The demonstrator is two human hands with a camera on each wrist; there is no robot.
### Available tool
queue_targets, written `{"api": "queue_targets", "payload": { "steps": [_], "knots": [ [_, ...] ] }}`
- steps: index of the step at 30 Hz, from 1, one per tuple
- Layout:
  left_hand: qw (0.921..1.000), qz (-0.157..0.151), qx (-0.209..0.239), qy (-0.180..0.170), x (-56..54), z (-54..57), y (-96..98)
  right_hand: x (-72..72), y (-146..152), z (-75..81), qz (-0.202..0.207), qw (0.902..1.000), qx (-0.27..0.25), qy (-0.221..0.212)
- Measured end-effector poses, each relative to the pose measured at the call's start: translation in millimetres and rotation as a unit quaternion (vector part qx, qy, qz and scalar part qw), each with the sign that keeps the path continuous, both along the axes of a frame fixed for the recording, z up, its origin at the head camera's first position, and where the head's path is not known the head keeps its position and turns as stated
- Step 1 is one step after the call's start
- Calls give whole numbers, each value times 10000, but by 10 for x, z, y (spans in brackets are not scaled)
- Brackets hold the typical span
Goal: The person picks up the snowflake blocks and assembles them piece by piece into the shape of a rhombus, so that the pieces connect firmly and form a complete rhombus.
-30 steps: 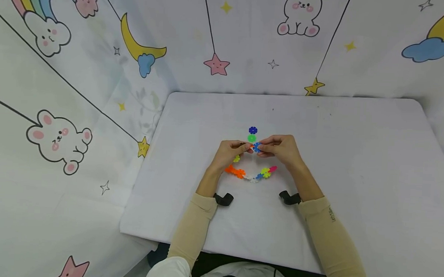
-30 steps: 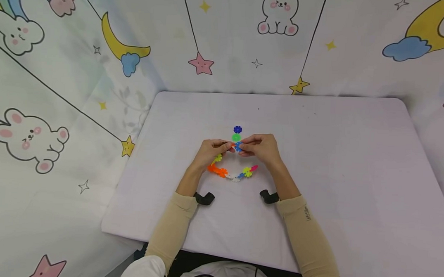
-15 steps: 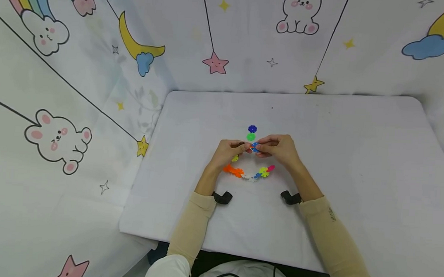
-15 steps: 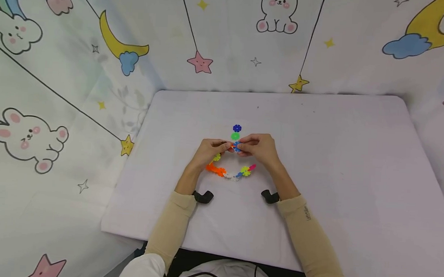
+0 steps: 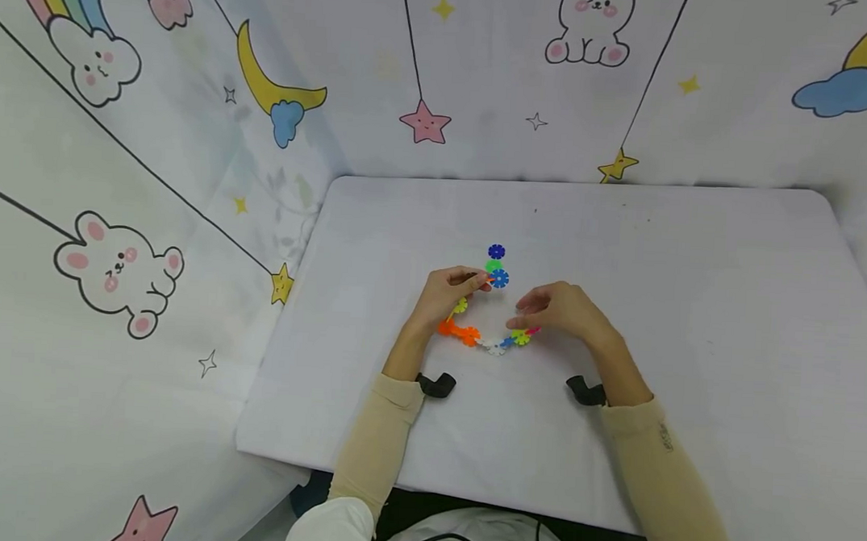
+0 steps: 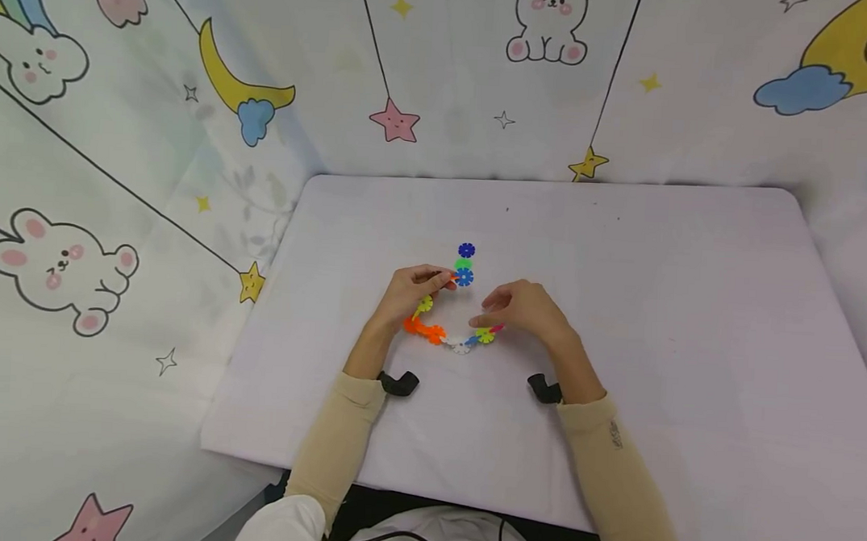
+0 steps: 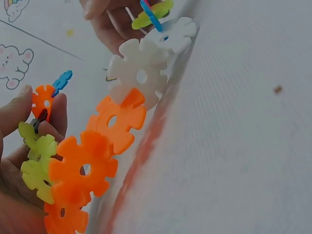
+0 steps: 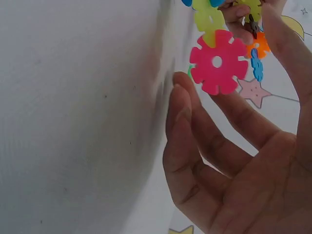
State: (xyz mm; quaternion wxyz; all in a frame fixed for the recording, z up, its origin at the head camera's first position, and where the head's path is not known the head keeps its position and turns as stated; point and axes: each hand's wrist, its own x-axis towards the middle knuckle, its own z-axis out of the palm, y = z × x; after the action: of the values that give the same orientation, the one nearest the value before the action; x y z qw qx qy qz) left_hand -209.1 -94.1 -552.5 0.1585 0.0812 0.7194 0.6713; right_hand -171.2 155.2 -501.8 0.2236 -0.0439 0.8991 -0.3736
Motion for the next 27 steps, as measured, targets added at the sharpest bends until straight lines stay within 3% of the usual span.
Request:
{"api": "queue_targets", "payload": {
  "steps": [3, 7, 19, 27],
  "knots": [
    [10000, 0, 49, 31, 4, 11, 3, 41, 58, 41, 351, 9991, 135, -208],
    [10000, -35, 11, 40, 3, 10, 1, 58, 83, 35, 594, 9981, 47, -164],
    [9998, -169, 63, -73, 16, 4, -21, 30, 53, 28, 617, 9980, -121, -42],
    [9997, -211, 43, -70, -3, 2, -29, -141, 84, 115, 601, 9980, -19, -207]
  ]
}}
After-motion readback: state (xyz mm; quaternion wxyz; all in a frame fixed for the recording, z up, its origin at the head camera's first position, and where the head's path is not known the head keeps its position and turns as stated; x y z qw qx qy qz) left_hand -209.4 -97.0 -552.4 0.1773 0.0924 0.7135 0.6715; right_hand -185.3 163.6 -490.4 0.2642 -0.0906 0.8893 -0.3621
